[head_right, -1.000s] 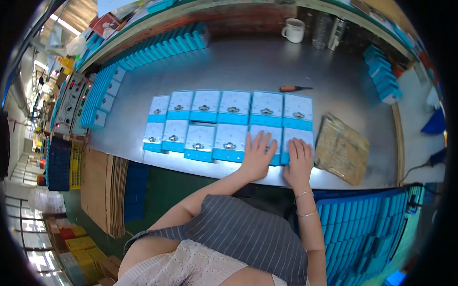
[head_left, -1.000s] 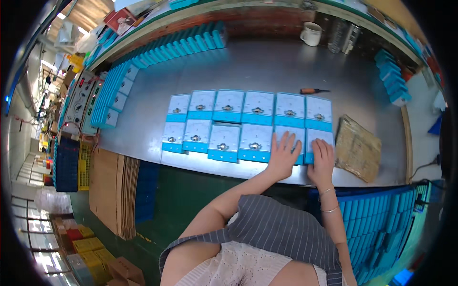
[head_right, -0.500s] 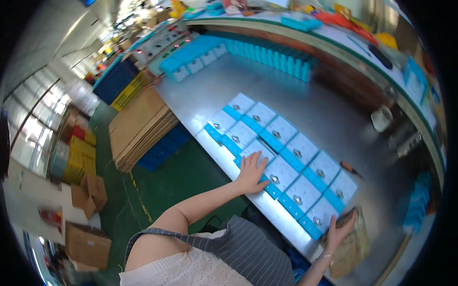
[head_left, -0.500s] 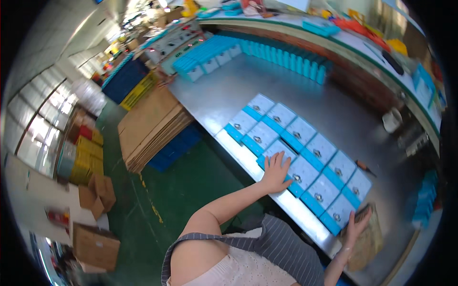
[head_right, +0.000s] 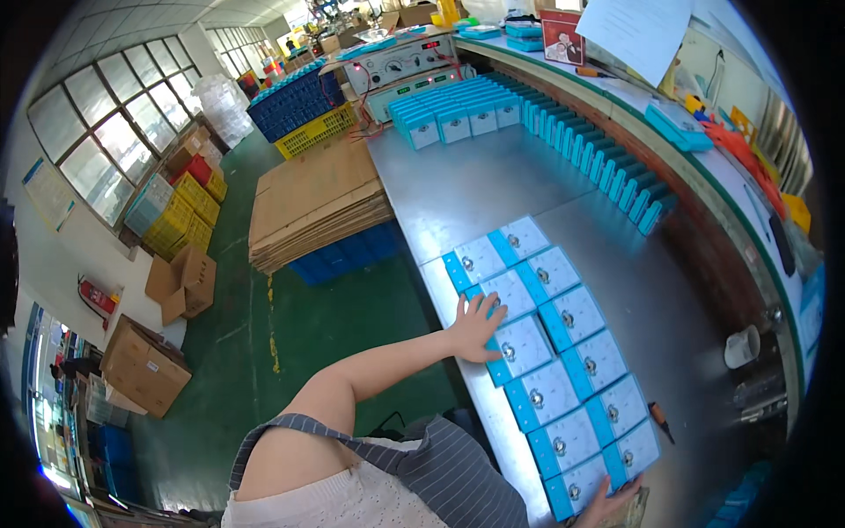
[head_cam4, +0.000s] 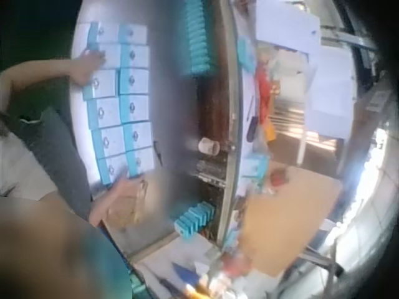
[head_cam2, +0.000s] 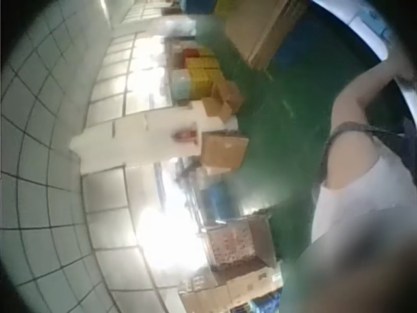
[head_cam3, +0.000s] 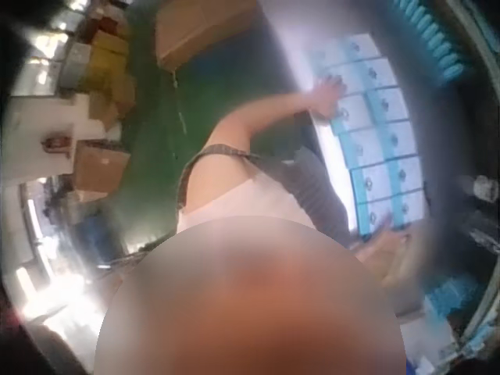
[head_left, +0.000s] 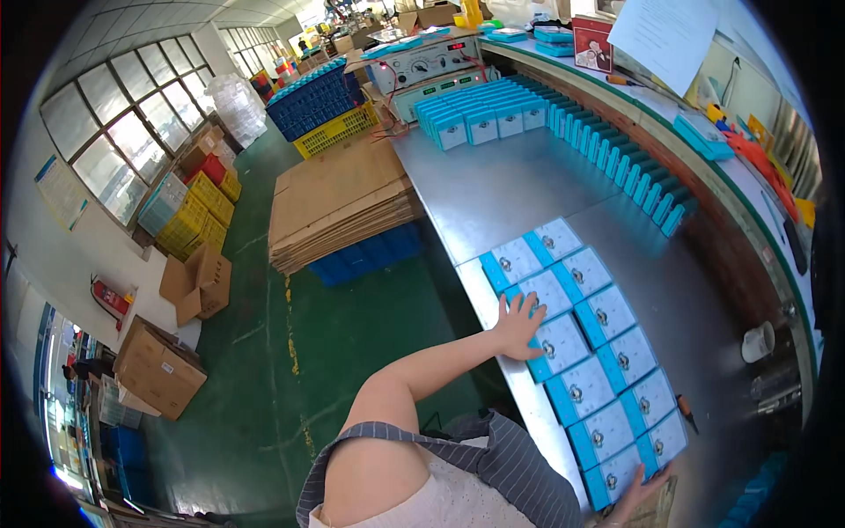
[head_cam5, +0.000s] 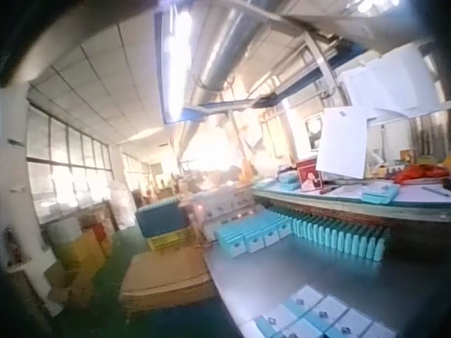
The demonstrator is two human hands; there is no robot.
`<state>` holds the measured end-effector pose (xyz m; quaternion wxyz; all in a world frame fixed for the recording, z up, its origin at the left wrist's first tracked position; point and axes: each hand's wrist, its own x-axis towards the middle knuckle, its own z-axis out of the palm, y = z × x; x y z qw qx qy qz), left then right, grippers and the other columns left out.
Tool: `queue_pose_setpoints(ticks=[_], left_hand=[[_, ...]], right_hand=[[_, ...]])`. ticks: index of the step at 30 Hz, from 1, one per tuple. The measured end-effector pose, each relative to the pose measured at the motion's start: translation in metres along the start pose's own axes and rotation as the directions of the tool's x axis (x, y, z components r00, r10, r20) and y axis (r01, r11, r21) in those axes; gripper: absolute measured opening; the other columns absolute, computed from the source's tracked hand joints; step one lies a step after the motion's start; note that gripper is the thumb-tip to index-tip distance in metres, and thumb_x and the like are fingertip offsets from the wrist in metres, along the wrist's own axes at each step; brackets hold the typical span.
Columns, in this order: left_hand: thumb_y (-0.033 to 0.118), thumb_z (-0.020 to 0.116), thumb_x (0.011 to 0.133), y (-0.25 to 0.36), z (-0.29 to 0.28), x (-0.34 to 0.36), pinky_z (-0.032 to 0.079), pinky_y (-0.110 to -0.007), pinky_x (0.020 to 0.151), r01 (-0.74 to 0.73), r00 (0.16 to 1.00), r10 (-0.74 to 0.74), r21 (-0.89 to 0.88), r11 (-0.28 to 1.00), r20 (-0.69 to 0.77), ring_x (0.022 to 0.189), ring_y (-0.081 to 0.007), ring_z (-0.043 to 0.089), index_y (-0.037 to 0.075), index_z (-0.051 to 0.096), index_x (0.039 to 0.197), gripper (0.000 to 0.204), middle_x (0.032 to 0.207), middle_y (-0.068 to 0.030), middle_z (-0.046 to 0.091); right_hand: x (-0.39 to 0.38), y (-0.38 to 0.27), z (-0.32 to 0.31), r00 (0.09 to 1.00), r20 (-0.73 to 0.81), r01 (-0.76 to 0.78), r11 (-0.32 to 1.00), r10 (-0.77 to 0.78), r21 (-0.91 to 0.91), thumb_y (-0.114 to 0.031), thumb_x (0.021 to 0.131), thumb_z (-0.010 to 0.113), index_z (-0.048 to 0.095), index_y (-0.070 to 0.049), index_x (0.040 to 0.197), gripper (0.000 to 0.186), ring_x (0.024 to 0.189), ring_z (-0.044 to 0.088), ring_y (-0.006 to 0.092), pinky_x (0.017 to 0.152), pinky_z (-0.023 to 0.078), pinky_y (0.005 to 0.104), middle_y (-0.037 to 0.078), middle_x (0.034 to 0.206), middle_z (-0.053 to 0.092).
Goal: Taking blue boxes containing analog meters from a large storage bin and arranging them in neat rows on a metal workbench.
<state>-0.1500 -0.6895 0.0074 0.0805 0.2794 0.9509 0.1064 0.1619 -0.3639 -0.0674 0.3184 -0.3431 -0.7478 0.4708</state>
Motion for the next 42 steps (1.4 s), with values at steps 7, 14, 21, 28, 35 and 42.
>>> queue_pose_setpoints(ticks=[7,14,21,28,35,42], left_hand=[[0.062,0.052,0.071,-0.024,-0.002,0.036,0.007,-0.063,0.099,0.004,0.974,-0.053,-0.219,0.976,-0.221,0.129,-0.044,0.015,0.0,0.031,0.133,0.091,0.137,-0.03,0.02],[0.075,0.05,0.062,0.003,0.0,0.06,0.004,-0.07,0.093,0.055,0.955,-0.067,-0.048,0.997,-0.29,0.127,-0.0548,0.006,-0.002,0.028,0.135,0.108,0.139,-0.0327,0.014],[0.08,0.048,0.058,0.01,-0.004,0.049,0.004,-0.076,0.085,0.071,0.935,-0.074,-0.021,0.997,-0.346,0.123,-0.06,0.004,0.024,0.033,0.136,0.098,0.138,-0.0321,0.016],[0.079,0.05,0.058,0.01,-0.015,0.075,0.006,-0.077,0.085,0.063,0.94,-0.066,-0.02,0.998,-0.336,0.123,-0.0612,0.006,0.029,0.034,0.136,0.094,0.138,-0.0295,0.021],[0.081,0.045,0.059,-0.031,-0.047,0.144,0.003,-0.076,0.088,0.114,0.967,-0.094,0.073,0.991,-0.237,0.124,-0.0589,0.005,0.027,0.03,0.138,0.096,0.14,-0.0264,0.022],[0.082,0.043,0.061,-0.046,-0.057,0.183,0.003,-0.075,0.089,0.138,0.982,-0.122,0.104,0.985,-0.145,0.126,-0.0571,0.002,0.027,0.026,0.139,0.097,0.141,-0.0239,0.019]], right_hand=[[-0.007,0.041,-0.041,0.999,0.04,0.035,0.979,-0.027,-0.198,-0.017,0.082,0.061,0.016,-0.002,0.14,0.075,0.13,0.023,0.0296,0.105,0.018,0.0411,0.018,0.143,0.018],[-0.019,-0.088,-0.025,0.984,0.037,0.108,0.419,-0.175,-0.902,-0.055,0.065,0.067,0.046,-0.003,0.125,0.082,0.109,0.046,0.0412,0.094,0.035,0.0491,0.027,0.119,0.047],[-0.025,-0.137,-0.019,0.987,0.119,0.146,0.292,-0.11,-0.945,-0.058,0.065,0.064,0.048,-0.001,0.123,0.083,0.1,0.053,0.0392,0.089,0.039,0.0473,0.028,0.106,0.055],[-0.013,-0.023,-0.038,0.993,0.074,0.11,0.957,-0.093,-0.268,-0.008,0.074,0.064,0.018,-0.002,0.14,0.08,0.131,0.022,0.0304,0.106,0.018,0.0407,0.021,0.143,0.02],[0.054,-0.056,0.058,0.999,0.032,0.022,0.999,-0.02,-0.046,-0.006,0.071,0.068,0.022,0.003,0.137,0.081,0.128,0.027,0.0256,0.106,0.02,0.0351,0.018,0.14,0.027],[0.075,-0.068,0.089,0.999,-0.015,-0.039,0.994,0.041,0.097,-0.004,0.071,0.069,0.02,0.004,0.137,0.083,0.12,0.037,0.0234,0.1,0.031,0.0339,0.015,0.136,0.032]])
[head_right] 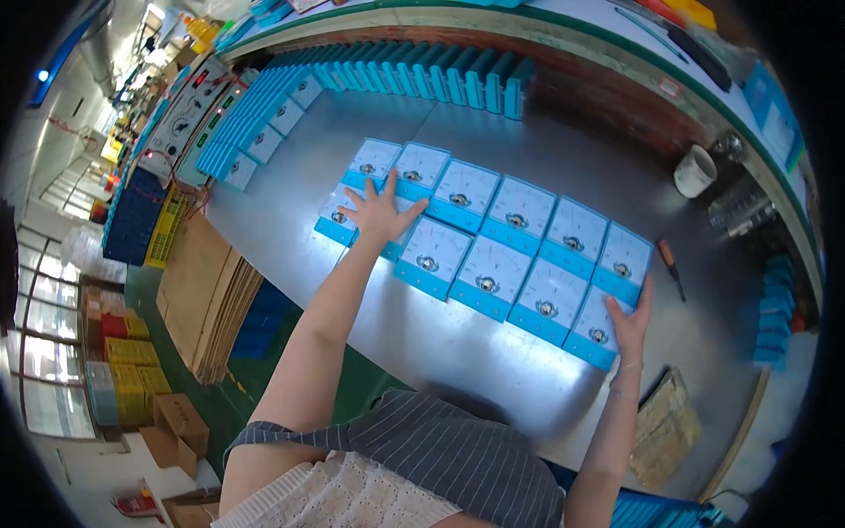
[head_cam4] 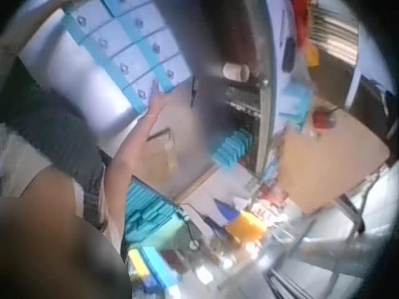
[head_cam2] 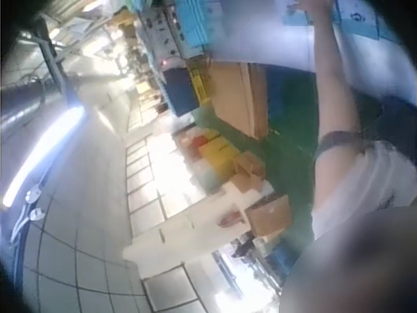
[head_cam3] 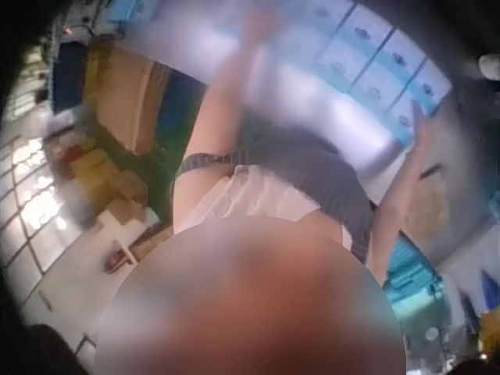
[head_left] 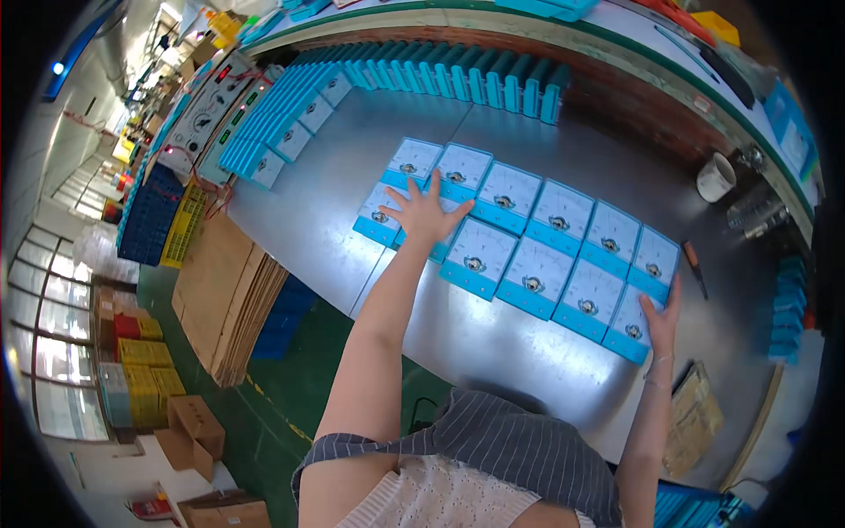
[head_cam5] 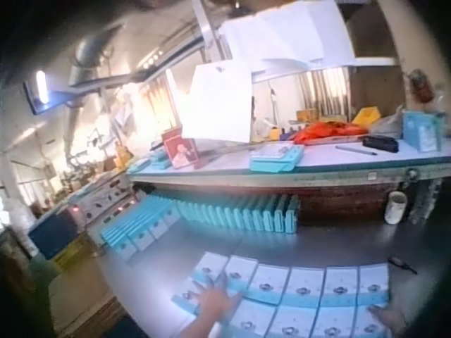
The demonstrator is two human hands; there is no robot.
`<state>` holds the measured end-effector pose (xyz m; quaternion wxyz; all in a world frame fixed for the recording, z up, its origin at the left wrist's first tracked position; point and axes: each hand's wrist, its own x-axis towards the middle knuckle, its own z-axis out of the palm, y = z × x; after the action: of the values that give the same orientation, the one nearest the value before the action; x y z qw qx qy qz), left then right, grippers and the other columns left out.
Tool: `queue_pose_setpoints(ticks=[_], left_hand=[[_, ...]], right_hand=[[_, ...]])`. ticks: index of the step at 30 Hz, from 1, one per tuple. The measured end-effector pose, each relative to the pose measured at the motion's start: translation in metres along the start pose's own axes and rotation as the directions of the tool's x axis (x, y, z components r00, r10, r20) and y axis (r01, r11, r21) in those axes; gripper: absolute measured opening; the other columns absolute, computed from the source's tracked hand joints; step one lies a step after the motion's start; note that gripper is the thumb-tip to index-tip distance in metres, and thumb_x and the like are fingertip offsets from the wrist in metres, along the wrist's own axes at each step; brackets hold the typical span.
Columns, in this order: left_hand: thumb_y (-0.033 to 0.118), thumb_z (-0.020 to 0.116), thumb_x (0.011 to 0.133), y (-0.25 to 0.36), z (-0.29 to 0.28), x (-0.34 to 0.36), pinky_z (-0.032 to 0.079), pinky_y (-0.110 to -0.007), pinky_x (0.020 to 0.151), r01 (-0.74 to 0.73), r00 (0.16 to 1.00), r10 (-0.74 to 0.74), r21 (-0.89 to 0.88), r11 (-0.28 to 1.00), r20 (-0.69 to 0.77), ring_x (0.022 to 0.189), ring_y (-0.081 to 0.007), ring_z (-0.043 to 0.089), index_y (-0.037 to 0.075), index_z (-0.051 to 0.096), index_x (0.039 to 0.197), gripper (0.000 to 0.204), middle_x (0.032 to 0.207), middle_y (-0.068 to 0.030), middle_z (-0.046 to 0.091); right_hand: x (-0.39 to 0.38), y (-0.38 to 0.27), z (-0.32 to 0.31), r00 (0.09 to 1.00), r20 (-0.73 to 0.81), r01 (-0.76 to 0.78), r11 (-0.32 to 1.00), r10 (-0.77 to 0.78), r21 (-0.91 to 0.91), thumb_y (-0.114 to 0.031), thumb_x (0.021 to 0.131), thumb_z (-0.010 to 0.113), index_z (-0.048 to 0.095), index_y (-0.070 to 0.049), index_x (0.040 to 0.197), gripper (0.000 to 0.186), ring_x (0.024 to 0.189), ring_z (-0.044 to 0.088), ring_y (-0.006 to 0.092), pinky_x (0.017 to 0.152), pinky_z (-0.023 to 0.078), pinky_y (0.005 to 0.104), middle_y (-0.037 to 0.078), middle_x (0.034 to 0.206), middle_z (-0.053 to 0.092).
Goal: Taking blue boxes containing analog meters from a large storage bin and arranging them in neat rows on a metal workbench.
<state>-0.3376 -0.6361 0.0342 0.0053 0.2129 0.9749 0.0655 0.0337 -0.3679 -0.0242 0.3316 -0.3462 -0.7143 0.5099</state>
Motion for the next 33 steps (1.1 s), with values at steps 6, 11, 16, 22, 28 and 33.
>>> queue_pose_setpoints(ticks=[6,11,16,22,28,33], left_hand=[[0.069,0.045,0.071,-0.007,0.012,0.028,0.003,-0.072,0.092,-0.153,0.911,0.158,0.043,0.987,-0.38,0.129,-0.0492,0.01,0.012,0.029,0.138,0.089,0.14,-0.025,0.021],[0.036,0.055,0.078,0.042,0.029,0.018,0.005,-0.064,0.096,-0.632,0.673,0.493,-0.083,0.77,-0.551,0.123,-0.0405,0.026,0.001,0.036,0.128,0.064,0.131,-0.0257,0.031],[0.024,0.061,0.075,0.078,0.025,-0.045,0.009,-0.059,0.099,-0.887,0.458,0.797,-0.261,0.381,-0.392,0.121,-0.0391,0.028,-0.003,0.039,0.121,0.058,0.128,-0.0265,0.032],[0.021,0.057,0.079,0.148,0.034,-0.125,0.024,-0.048,0.098,-0.787,0.02,0.983,-0.609,-0.097,-0.184,0.114,-0.035,0.039,-0.001,0.044,0.117,0.046,0.123,-0.0205,0.041],[0.03,0.029,0.094,0.23,-0.104,-0.225,0.042,-0.036,0.084,0.099,-0.627,0.766,-0.962,0.255,0.139,0.089,-0.0266,0.057,-0.006,0.057,0.102,0.047,0.095,-0.0179,0.06],[0.043,0.039,0.091,0.241,-0.183,-0.337,0.047,-0.044,0.045,0.698,-0.118,0.87,-0.663,-0.27,-0.479,0.056,-0.0333,0.058,-0.003,0.061,0.081,0.051,0.088,-0.0242,0.06]], right_hand=[[0.0,-0.022,0.007,0.952,-0.14,0.155,0.821,-0.274,-0.549,-0.018,0.069,0.073,0.025,0.001,0.135,0.084,0.125,0.032,0.0322,0.103,0.026,0.0405,0.02,0.136,0.033],[-0.092,-0.072,0.015,0.882,-0.164,0.189,0.651,-0.441,-0.735,-0.021,0.067,0.07,0.035,-0.003,0.13,0.074,0.124,0.031,0.037,0.103,0.022,0.0441,0.02,0.134,0.034],[-0.195,-0.091,0.029,0.973,-0.208,-0.058,0.76,-0.103,-0.648,-0.014,0.065,0.067,0.046,-0.01,0.121,0.06,0.118,0.035,0.0352,0.099,0.028,0.0428,0.015,0.13,0.039],[-0.266,-0.087,0.036,0.816,-0.578,-0.359,0.765,-0.021,-0.535,-0.008,0.067,0.066,0.049,-0.008,0.111,0.047,0.114,0.036,0.0353,0.096,0.031,0.0428,0.014,0.124,0.041],[-0.321,-0.081,0.016,0.667,-0.745,-0.463,0.787,0.006,-0.407,-0.007,0.067,0.067,0.053,-0.007,0.108,0.044,0.112,0.039,0.0334,0.095,0.033,0.0418,0.012,0.12,0.047],[-0.366,-0.064,-0.015,0.606,-0.796,-0.474,0.801,-0.004,-0.364,-0.007,0.069,0.066,0.055,-0.006,0.102,0.035,0.107,0.042,0.0338,0.093,0.036,0.0413,0.012,0.114,0.05]])
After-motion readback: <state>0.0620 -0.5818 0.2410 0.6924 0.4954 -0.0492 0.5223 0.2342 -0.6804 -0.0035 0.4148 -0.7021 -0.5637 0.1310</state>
